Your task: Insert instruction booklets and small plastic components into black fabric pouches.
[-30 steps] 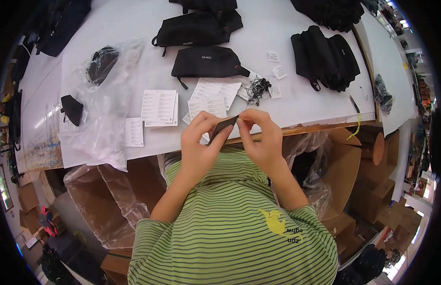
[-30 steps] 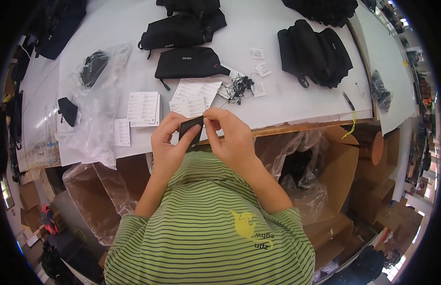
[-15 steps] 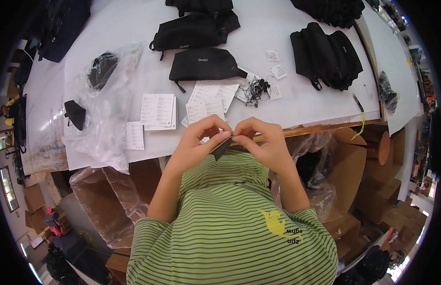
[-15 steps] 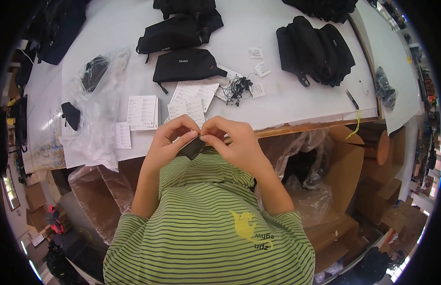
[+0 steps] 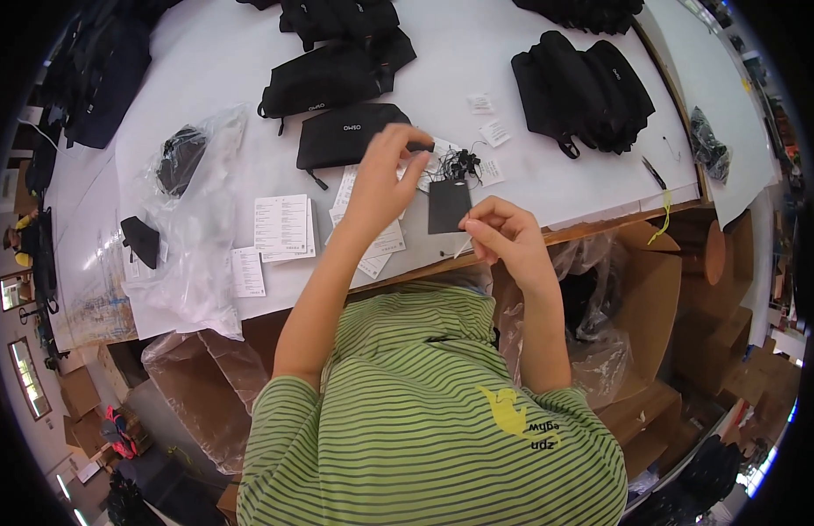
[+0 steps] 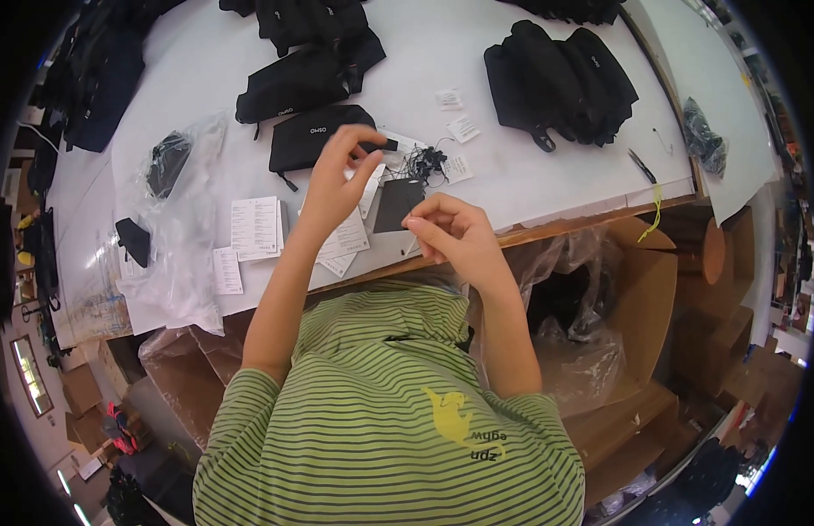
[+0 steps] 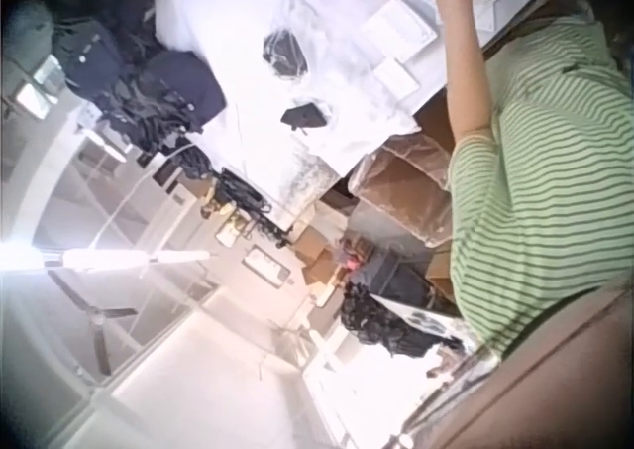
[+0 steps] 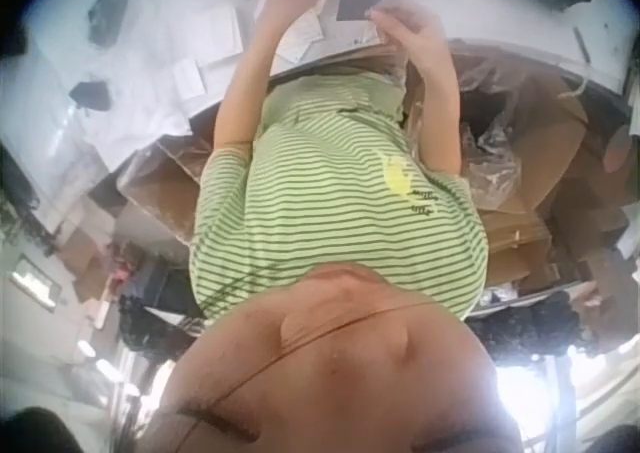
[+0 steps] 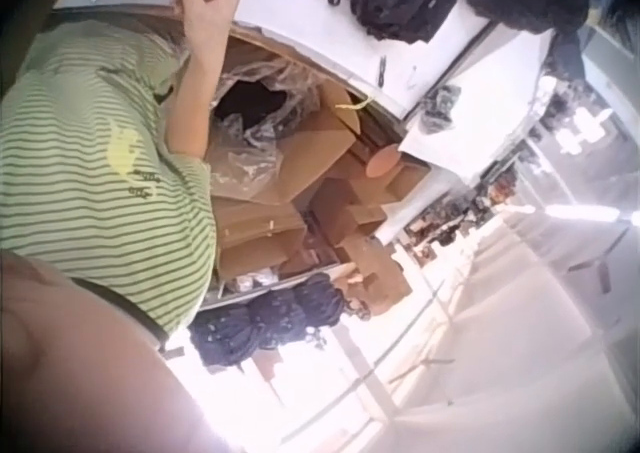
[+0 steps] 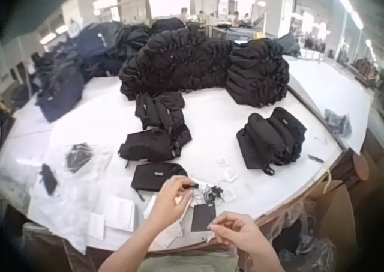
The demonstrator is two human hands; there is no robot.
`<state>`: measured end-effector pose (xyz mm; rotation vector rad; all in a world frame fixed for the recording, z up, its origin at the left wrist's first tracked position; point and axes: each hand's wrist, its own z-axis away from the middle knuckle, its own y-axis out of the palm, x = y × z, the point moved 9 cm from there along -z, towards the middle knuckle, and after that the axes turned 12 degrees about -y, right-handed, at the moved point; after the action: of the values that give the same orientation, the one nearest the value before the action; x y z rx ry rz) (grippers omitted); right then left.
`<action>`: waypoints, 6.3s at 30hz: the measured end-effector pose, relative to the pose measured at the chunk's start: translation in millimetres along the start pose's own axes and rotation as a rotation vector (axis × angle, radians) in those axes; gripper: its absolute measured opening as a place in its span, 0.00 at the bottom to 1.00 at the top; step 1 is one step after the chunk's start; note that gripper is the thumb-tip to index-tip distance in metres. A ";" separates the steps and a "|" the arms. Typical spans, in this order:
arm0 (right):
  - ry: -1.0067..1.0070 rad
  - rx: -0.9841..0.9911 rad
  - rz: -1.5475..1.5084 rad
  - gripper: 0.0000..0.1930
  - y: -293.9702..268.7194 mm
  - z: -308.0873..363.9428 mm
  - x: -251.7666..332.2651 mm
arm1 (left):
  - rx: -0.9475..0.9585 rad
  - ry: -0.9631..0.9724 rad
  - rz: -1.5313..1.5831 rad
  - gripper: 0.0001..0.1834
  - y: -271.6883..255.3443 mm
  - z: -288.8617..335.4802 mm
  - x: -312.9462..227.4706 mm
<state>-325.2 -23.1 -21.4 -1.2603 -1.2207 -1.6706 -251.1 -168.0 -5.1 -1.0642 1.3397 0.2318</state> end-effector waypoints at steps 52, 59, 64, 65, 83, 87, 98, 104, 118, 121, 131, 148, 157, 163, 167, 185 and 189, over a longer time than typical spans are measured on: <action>-0.316 0.289 0.832 0.07 89.4 -6.9 -10.5 | -0.120 -0.419 0.615 0.04 -72.5 126.9 -1.0; -0.236 0.305 0.803 0.06 93.9 -6.5 -25.4 | -0.088 -0.469 0.615 0.04 -67.2 128.6 1.6; -0.119 0.099 0.519 0.05 76.0 -6.2 -36.3 | 0.016 -0.514 0.464 0.04 -59.5 128.2 6.1; -0.095 0.055 0.318 0.06 72.0 -6.7 -41.9 | -0.007 -0.499 0.348 0.04 -57.7 130.3 9.6; -0.013 0.027 0.029 0.07 66.1 -6.0 -43.7 | -0.061 -0.496 0.206 0.05 -54.6 133.7 11.6; -0.022 0.061 0.090 0.06 66.8 -5.9 -44.4 | -0.041 -0.504 0.194 0.05 -53.6 132.7 10.0; -0.192 0.111 0.402 0.07 73.3 -16.1 -16.3 | -0.078 -0.531 0.198 0.04 -50.7 141.1 17.7; -0.522 0.192 0.751 0.18 105.2 -57.9 -15.4 | 0.113 -0.230 -0.031 0.05 -25.4 140.6 -14.1; -0.527 -0.118 1.006 0.06 55.7 -72.5 30.7 | -0.086 -0.072 -0.292 0.17 -35.3 136.5 12.5; -0.511 -0.141 0.949 0.06 48.4 -56.8 57.7 | -0.191 -0.038 -0.284 0.21 -48.4 131.7 -3.0; -0.488 0.097 0.876 0.05 91.3 -12.2 89.4 | -0.415 0.296 -0.556 0.19 -78.4 122.9 -49.4; 0.006 0.451 0.105 0.51 67.3 25.5 -10.8 | -0.003 -0.172 0.067 0.09 -98.4 145.0 -21.6; 0.295 0.075 -0.390 0.16 57.5 41.1 -96.2 | 0.176 -0.552 0.386 0.10 -68.9 175.6 34.5; 0.350 0.279 -0.495 0.21 41.8 45.1 -77.7 | 0.110 -0.549 0.161 0.12 -95.9 170.4 31.5; 0.320 0.058 -0.375 0.28 13.5 41.4 -66.1 | 0.083 -0.531 0.124 0.11 -105.0 169.8 38.9; -0.109 -0.497 -0.914 0.10 -38.2 3.2 -42.2 | 0.186 -0.309 -0.084 0.09 -85.8 157.3 6.1; 0.029 -0.424 -1.358 0.10 12.0 -21.3 -54.5 | 0.374 -0.238 -0.136 0.09 -59.2 159.0 -8.9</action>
<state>-305.4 -47.3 -72.2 -0.4964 -1.9556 -2.9742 -106.4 -80.4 10.2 -0.7800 1.0410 0.0028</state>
